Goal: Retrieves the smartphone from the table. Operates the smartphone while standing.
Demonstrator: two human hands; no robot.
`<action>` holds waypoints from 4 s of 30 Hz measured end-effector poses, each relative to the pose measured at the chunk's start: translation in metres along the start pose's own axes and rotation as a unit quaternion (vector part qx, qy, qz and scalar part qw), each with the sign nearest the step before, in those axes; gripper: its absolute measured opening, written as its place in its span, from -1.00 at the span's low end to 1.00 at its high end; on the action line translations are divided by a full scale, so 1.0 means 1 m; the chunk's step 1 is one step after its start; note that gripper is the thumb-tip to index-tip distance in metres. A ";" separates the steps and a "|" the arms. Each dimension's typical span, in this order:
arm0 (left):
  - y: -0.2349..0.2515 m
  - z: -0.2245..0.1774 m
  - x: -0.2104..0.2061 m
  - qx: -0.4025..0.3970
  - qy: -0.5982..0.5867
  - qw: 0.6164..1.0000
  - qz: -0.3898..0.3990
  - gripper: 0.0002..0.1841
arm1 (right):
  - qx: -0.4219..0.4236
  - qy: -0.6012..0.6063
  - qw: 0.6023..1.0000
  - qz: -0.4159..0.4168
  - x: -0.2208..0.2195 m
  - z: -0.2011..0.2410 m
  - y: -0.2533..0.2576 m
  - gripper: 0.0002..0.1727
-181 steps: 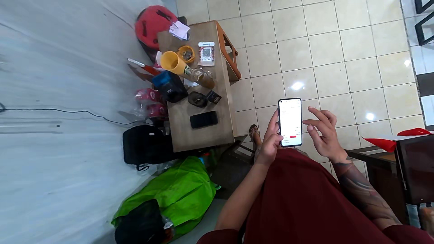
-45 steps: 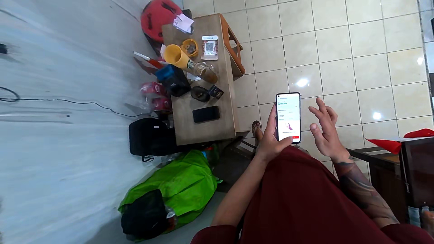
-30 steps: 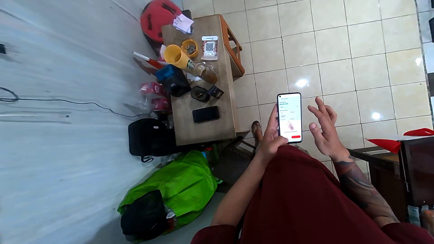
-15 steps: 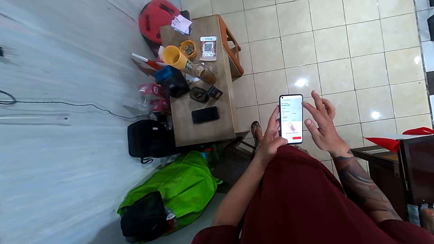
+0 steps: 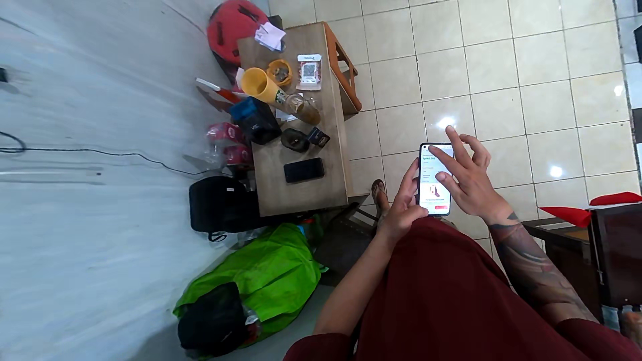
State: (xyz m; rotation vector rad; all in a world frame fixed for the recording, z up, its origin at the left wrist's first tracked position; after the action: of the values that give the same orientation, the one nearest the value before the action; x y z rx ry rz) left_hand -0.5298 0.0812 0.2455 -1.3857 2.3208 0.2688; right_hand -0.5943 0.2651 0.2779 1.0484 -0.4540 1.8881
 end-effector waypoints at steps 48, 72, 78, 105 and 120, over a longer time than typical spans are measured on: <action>-0.006 0.000 0.000 -0.029 0.014 0.999 -0.027 0.13 | 0.035 0.151 0.986 -0.067 -0.005 -0.014 -0.048 -0.58; -0.023 0.008 -0.018 0.004 0.005 0.999 0.031 0.11 | -0.082 0.328 0.938 -0.074 0.003 -0.007 -0.070 -0.39; -0.024 0.010 -0.029 0.014 0.025 0.993 0.119 0.08 | -0.143 0.299 0.935 -0.129 0.011 0.009 -0.089 -0.28; -0.194 0.059 -0.104 0.149 0.021 0.921 0.360 0.11 | -0.279 0.443 0.799 -0.296 -0.080 0.171 -0.327 -0.34; -0.276 0.170 -0.307 0.206 -0.004 0.825 0.525 0.16 | -0.302 0.443 0.680 -0.501 -0.098 0.211 -0.594 -0.10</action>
State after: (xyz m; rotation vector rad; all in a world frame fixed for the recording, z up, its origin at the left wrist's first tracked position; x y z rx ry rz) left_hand -0.1185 0.2544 0.2451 0.1958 2.6703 0.0567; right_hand 0.0317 0.3856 0.2592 -0.1948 0.1162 0.8822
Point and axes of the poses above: each hand's wrist, its own y-axis towards the middle knuckle, its own x-axis out of the back of the hand, z = x × y, the point moved 2 cm from there along y, towards the middle knuckle, and after that the axes turned 7 degrees about z, right-handed, at the moved point
